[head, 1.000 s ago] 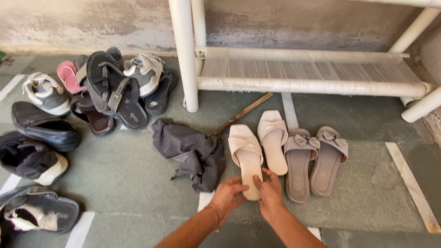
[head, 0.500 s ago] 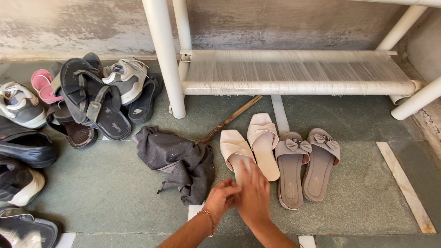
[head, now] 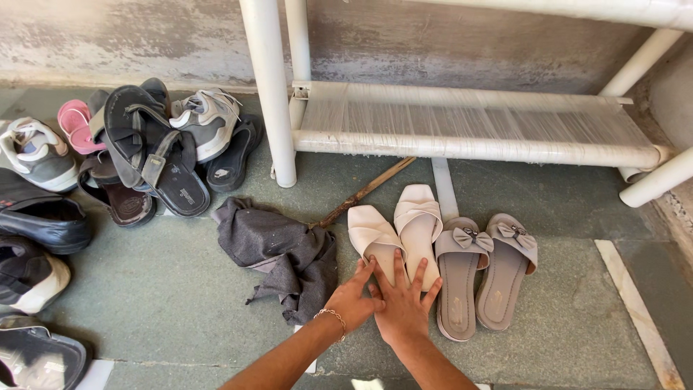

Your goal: The person wipes a pair of light-colored slides with a dark cloth, then places them aside. They then pick up a black loafer and wipe it with the same cloth.

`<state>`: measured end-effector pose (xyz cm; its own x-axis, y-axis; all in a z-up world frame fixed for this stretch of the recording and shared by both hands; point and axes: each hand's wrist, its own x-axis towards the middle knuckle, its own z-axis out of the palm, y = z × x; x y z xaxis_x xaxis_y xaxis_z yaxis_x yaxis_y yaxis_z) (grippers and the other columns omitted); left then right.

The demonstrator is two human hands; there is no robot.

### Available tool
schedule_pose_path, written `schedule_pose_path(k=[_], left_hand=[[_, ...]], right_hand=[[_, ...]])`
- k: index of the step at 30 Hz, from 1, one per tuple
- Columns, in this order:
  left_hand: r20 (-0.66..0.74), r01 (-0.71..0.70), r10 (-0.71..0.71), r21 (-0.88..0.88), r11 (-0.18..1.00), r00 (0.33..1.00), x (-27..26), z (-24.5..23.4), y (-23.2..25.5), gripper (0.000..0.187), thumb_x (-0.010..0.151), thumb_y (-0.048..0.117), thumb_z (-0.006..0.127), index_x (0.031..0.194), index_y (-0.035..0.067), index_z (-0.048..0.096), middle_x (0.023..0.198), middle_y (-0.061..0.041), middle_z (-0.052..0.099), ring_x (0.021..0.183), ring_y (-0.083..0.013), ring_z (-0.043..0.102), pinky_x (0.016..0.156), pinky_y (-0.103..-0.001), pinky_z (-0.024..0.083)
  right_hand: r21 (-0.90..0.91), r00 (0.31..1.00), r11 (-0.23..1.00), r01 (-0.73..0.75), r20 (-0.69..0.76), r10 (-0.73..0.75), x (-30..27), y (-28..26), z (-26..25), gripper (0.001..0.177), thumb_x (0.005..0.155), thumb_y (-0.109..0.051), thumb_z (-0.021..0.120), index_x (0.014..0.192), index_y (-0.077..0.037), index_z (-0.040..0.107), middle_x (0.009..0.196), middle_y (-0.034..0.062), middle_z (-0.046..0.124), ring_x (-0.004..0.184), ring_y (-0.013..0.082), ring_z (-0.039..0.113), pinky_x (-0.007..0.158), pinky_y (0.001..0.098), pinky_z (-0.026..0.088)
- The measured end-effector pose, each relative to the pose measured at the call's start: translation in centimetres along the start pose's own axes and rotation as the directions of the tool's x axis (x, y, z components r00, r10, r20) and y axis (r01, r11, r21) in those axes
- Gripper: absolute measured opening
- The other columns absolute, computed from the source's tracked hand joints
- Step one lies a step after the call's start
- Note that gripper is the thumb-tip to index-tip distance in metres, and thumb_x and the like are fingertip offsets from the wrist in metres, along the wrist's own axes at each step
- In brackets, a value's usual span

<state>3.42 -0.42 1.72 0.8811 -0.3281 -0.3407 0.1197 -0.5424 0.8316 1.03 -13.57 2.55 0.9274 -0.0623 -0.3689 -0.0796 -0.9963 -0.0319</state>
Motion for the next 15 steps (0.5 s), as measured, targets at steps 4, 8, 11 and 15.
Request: schedule_pose_path(k=[4, 8, 11, 15], left_hand=[[0.006, -0.042, 0.041, 0.131, 0.99, 0.999, 0.9, 0.0, -0.1, 0.093, 0.079, 0.023, 0.07, 0.161, 0.014, 0.027, 0.17, -0.017, 0.015, 0.144, -0.0362, 0.043, 0.119, -0.038, 0.037], [0.011, -0.05, 0.049, 0.184, 0.982, 0.999, 0.9, -1.1, -0.5, 0.094, 0.078, 0.019, 0.072, 0.159, 0.011, 0.025, 0.171, -0.011, 0.01, 0.145, -0.0354, 0.04, 0.118, -0.04, 0.036], [-0.01, -0.053, 0.055, 0.179, 0.982, 0.998, 0.4, -1.8, -0.6, 0.094, 0.08, 0.018, 0.073, 0.16, 0.012, 0.024, 0.171, -0.011, 0.01, 0.147, -0.0342, 0.039, 0.12, -0.039, 0.036], [-0.017, -0.041, 0.051, 0.374, 0.927, 0.999, 0.0, -2.3, -0.1, 0.09, 0.085, 0.018, 0.07, 0.162, 0.016, 0.021, 0.172, -0.009, 0.009, 0.152, -0.0325, 0.029, 0.121, -0.04, 0.033]], right_hand=[[0.08, 0.999, 0.996, -0.04, 0.022, 0.039, 0.7, -0.2, -1.3, 0.061, 0.104, -0.056, 0.03, 0.16, -0.053, 0.006, 0.173, 0.0029, -0.012, 0.153, 0.0505, -0.02, 0.113, 0.078, -0.01], [0.123, 0.998, 0.991, -0.062, 0.031, 0.058, 2.0, 0.1, -2.0, 0.062, 0.104, -0.056, 0.033, 0.16, -0.054, 0.007, 0.173, 0.003, -0.012, 0.153, 0.0509, -0.021, 0.112, 0.0794, -0.011], [0.123, 0.997, 0.991, -0.057, 0.058, 0.05, 2.2, 0.2, -2.2, 0.064, 0.103, -0.058, 0.035, 0.16, -0.053, 0.005, 0.173, 0.0045, -0.013, 0.152, 0.053, -0.023, 0.111, 0.0807, -0.012], [0.072, 0.996, 0.997, -0.032, 0.091, 0.025, 1.8, 0.0, -3.2, 0.075, 0.1, -0.066, 0.042, 0.161, -0.051, 0.001, 0.173, 0.008, -0.015, 0.151, 0.0567, -0.02, 0.11, 0.0834, -0.008]])
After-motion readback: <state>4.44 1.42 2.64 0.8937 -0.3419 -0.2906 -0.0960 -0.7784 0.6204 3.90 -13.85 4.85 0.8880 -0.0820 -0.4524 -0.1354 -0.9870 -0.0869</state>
